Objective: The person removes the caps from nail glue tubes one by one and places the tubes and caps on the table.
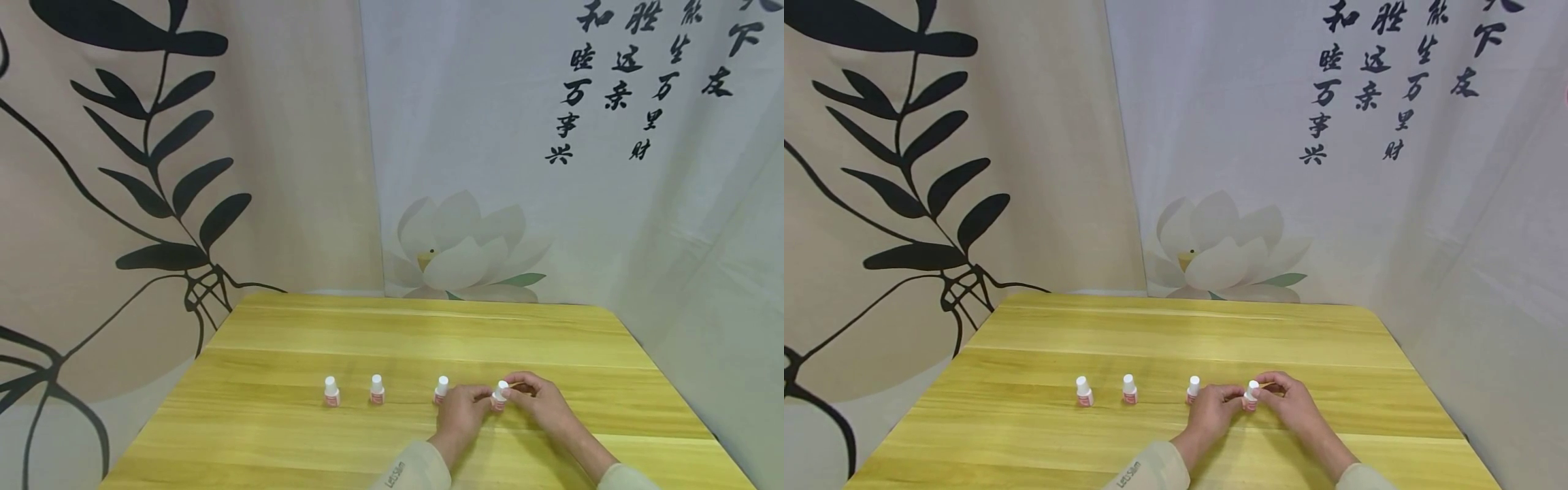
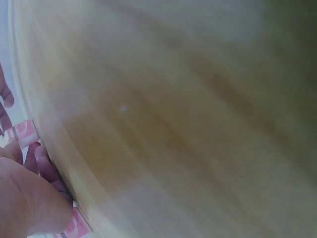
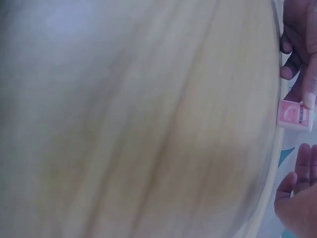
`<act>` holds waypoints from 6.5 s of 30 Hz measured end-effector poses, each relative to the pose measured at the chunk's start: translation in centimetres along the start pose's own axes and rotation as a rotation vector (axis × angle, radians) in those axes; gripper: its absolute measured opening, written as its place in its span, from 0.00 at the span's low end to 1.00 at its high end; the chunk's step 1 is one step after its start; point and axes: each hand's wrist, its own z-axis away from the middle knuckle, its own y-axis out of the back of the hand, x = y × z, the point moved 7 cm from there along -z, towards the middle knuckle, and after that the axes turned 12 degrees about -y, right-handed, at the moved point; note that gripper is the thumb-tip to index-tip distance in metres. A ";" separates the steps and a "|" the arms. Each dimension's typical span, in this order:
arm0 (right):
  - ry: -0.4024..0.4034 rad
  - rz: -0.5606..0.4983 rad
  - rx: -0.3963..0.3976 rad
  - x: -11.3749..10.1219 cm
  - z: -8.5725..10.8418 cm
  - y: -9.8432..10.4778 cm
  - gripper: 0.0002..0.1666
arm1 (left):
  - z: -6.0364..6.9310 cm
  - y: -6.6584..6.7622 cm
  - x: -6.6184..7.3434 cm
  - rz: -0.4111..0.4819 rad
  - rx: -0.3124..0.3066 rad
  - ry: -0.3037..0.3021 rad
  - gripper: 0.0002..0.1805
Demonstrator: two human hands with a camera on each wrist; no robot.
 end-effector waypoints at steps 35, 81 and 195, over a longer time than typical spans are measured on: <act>0.044 -0.006 -0.040 -0.2 0.3 -0.3 0.19 | 0.0 -0.1 0.0 0.011 -0.020 0.007 0.07; 0.042 0.002 0.007 -0.2 0.4 -0.1 0.17 | 0.1 -0.2 0.2 0.013 -0.037 0.004 0.07; 0.013 -0.057 0.214 -1.4 1.4 2.0 0.22 | 0.1 -0.4 -0.2 0.033 -0.053 0.068 0.08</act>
